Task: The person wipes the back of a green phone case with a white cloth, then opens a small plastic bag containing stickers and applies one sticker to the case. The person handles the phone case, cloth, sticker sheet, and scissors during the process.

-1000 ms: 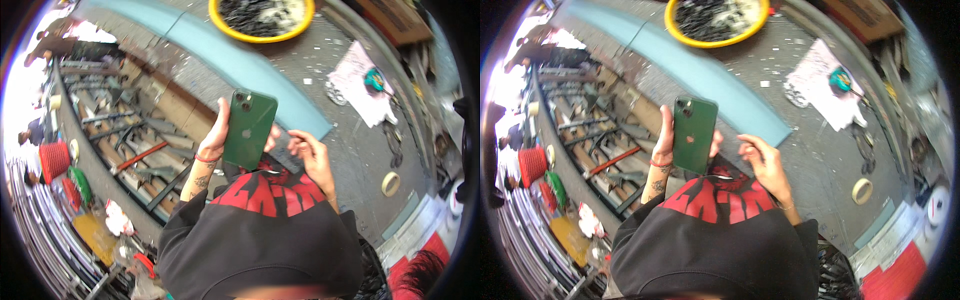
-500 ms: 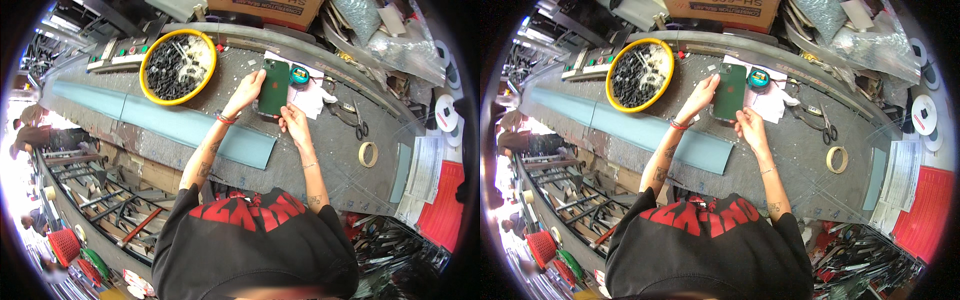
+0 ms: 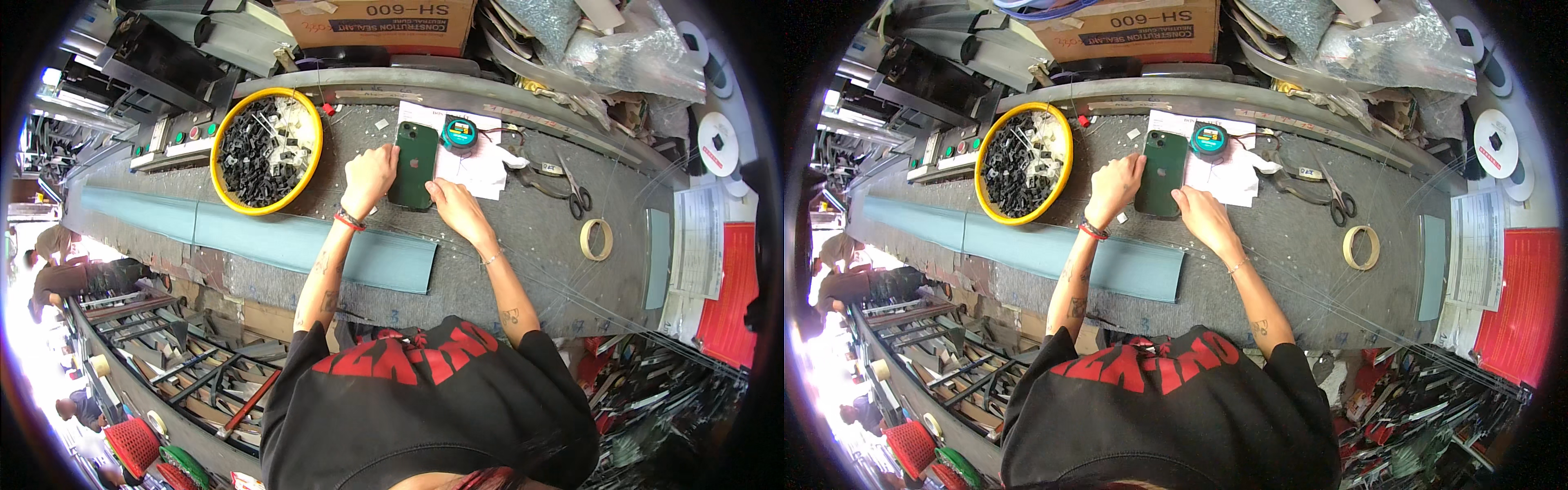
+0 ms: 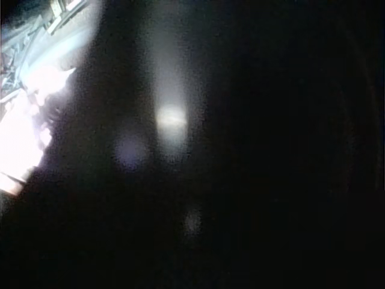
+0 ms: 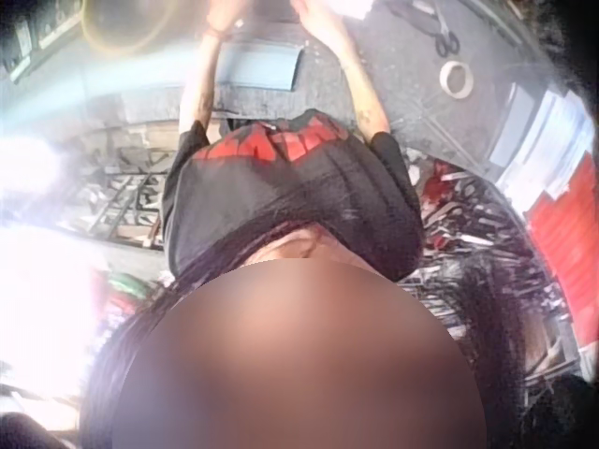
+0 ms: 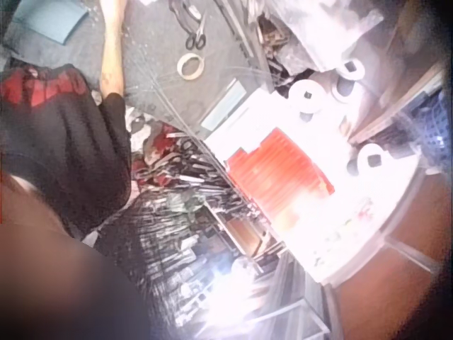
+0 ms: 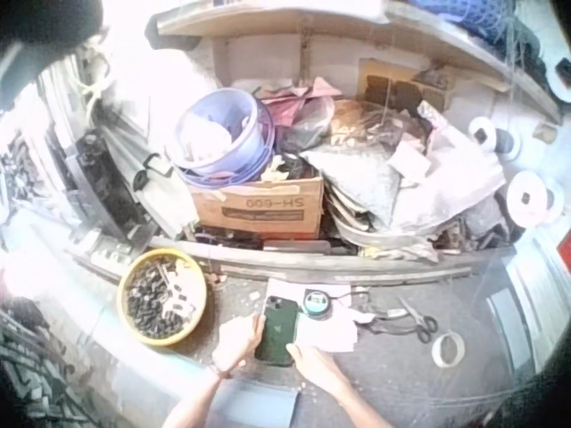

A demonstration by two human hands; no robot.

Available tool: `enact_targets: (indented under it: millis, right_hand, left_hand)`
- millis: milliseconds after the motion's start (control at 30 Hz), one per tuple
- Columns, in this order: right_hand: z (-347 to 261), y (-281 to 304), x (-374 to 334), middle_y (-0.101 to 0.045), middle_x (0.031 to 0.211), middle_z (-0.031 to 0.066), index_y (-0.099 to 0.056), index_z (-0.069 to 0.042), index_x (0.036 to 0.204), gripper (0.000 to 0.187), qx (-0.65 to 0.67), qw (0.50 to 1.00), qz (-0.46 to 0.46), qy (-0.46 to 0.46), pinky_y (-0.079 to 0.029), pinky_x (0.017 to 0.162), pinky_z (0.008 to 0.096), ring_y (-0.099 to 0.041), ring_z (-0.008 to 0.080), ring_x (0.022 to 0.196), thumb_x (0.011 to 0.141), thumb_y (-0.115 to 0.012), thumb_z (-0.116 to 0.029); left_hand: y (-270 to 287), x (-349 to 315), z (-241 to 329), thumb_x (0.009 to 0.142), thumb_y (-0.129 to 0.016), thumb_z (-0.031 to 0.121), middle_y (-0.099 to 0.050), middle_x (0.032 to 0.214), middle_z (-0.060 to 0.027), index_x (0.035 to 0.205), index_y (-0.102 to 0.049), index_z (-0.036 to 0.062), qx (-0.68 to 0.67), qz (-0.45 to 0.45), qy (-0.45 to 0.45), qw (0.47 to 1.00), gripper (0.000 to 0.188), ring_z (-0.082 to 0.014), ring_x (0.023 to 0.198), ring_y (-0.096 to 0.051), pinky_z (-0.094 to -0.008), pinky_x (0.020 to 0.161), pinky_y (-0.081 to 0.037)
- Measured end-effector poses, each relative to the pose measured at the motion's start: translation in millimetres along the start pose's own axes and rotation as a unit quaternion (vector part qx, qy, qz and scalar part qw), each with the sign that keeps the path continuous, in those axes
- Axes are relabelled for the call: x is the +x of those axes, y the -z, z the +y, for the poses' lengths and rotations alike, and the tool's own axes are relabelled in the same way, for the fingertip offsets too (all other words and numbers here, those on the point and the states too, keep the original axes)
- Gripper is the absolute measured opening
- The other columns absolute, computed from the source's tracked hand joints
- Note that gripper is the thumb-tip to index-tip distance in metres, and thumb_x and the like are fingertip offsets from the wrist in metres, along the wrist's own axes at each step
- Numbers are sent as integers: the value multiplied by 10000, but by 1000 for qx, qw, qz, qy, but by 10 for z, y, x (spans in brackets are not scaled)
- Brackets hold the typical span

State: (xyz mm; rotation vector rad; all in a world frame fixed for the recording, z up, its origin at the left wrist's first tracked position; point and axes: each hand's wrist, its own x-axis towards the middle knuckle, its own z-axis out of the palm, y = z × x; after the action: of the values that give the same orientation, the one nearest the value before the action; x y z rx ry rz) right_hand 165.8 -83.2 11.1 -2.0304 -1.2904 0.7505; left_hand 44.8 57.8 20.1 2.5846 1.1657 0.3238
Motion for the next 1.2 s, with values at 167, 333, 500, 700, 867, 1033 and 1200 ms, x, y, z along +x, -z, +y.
enact_targets:
  millis: [167, 333, 500, 700, 867, 1033, 1200]
  right_hand:
    - [-141, 156, -24, -597, 782, 244, -565, 29, 816, 362, -62, 997, -15, -44, -439, 652, 448, -575, 424, 765, 958, -456, -286]
    - [-237, 329, -612, -594, 741, 212, -575, 34, 872, 324, 51, 990, 120, 56, -440, 632, 420, -598, 365, 704, 948, -478, -266]
    - [-315, 264, -1546, -519, 634, 102, -580, 22, 904, 228, 150, 979, 131, -49, -396, 548, 301, -497, 165, 574, 941, -488, -183]
    - [-399, -364, -2468, -509, 632, -6, -593, 4, 886, 219, 268, 927, 198, -172, -360, 522, 226, -443, 59, 574, 949, -478, -171]
    - [-387, -1164, -2930, -548, 639, 43, -606, 6, 897, 229, 220, 911, 250, -243, -409, 551, 263, -512, 108, 581, 942, -477, -178]
    - [-473, -1835, -3072, -596, 704, 132, -602, 13, 926, 274, 201, 907, 264, -258, -461, 642, 348, -603, 257, 671, 923, -510, -245]
    - [-517, -2066, -3044, -637, 850, 156, -603, 0, 981, 317, 162, 928, 238, -237, -471, 702, 371, -620, 293, 796, 936, -491, -293]
  left_hand:
    - [743, -97, 185, 960, -398, 339, -627, 708, -176, 848, -601, 62, -84, 33, 52, 995, 361, -354, 661, -625, -424, 587, -488]
    - [1984, -368, 792, 910, -506, 179, -591, 760, -59, 944, -618, 16, -367, 190, -423, 807, 201, -171, 689, -523, -281, 623, -429]
    - [2706, -1000, 1313, 795, -633, 150, -575, 697, -61, 857, -643, 52, -492, 54, -463, 735, 117, -191, 629, -508, -295, 581, -403]
    - [3037, -930, 817, 771, -593, 26, -606, 640, -57, 757, -625, 74, -604, -120, -616, 491, 60, -163, 584, -540, -244, 541, -438]
    - [3242, -1175, 468, 851, -565, 151, -559, 744, -16, 1031, -579, 131, -669, -54, -631, 389, 182, -101, 594, -523, -225, 524, -436]
    - [3280, -1494, 264, 908, -541, 207, -518, 823, 20, 1217, -558, 159, -738, 18, -622, 260, 313, -49, 596, -503, -208, 519, -434]
    - [2939, -1419, 206, 899, -540, 172, -519, 816, 12, 1175, -577, 139, -732, -28, -604, 313, 281, -61, 591, -500, -217, 528, -436]
